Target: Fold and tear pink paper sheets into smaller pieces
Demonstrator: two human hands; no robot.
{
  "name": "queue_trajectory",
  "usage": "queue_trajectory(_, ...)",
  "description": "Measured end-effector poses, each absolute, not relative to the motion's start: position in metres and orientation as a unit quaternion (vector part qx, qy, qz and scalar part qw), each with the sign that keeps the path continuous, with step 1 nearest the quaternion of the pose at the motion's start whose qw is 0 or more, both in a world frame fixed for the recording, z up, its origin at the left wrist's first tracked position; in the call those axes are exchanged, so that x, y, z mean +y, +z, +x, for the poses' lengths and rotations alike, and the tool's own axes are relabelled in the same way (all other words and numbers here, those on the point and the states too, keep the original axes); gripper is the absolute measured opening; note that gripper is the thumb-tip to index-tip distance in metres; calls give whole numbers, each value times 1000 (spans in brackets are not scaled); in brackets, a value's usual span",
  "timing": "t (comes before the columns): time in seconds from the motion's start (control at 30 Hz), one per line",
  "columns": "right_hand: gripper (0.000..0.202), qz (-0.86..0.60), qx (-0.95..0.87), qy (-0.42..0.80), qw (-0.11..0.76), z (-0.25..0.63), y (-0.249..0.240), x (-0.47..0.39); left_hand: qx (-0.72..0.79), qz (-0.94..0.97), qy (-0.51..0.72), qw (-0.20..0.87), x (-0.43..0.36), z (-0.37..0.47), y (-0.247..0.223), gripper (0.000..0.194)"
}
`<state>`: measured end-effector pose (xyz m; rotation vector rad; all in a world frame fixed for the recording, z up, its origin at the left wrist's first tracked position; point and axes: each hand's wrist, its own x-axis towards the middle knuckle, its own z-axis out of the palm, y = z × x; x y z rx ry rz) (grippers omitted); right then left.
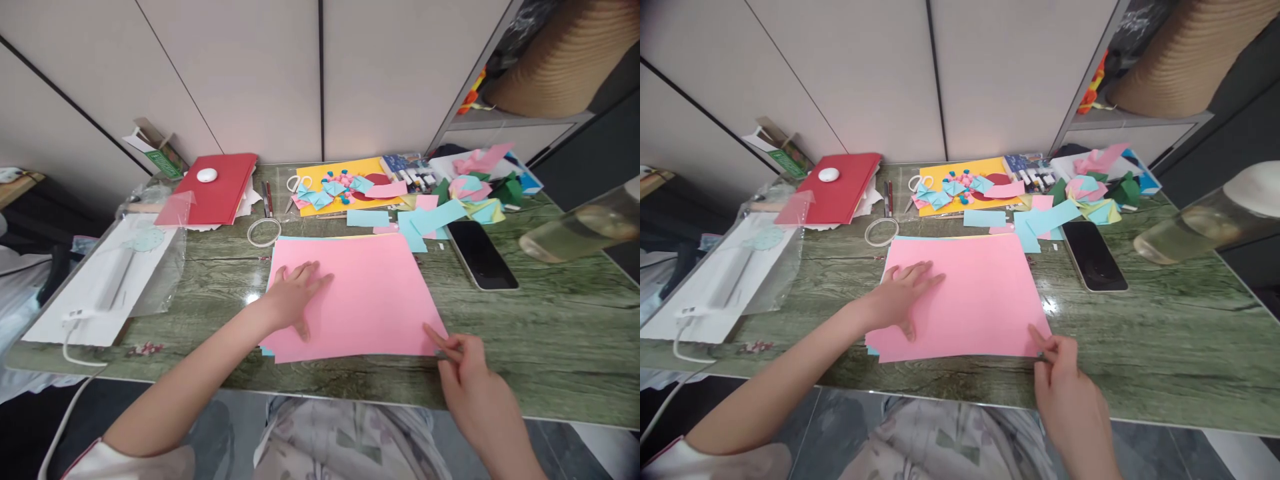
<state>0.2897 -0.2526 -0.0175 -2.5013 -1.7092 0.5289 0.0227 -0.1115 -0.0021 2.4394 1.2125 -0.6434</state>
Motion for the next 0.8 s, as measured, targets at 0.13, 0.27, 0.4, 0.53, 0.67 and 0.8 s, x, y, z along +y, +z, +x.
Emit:
queue_trajectory(0.13,15,-823,-543,150,68,300,-18,-255,429,860,-206,182,-115,20,-2,119)
queue_trajectory(0.27,19,-810,-557,127,130,306,-22,-259,426,874,-154,175,-125,10,2,105)
queue_trajectory(0.4,24,-766,-613,118,157,304,-25,-260,402,903,-68,138,-149,12,13,74)
queue_trajectory(0.53,28,-654,-723,98,199,282,-24,-249,362,923,-1,132,-179,35,11,46)
queue_trajectory(0.67,25,-525,-829,44,186,257,-25,-229,357,932,5,55,-195,56,-6,32)
queue_trajectory(0.8,22,-459,-877,10,140,248,-33,-217,325,945,14,-18,-198,56,-22,34)
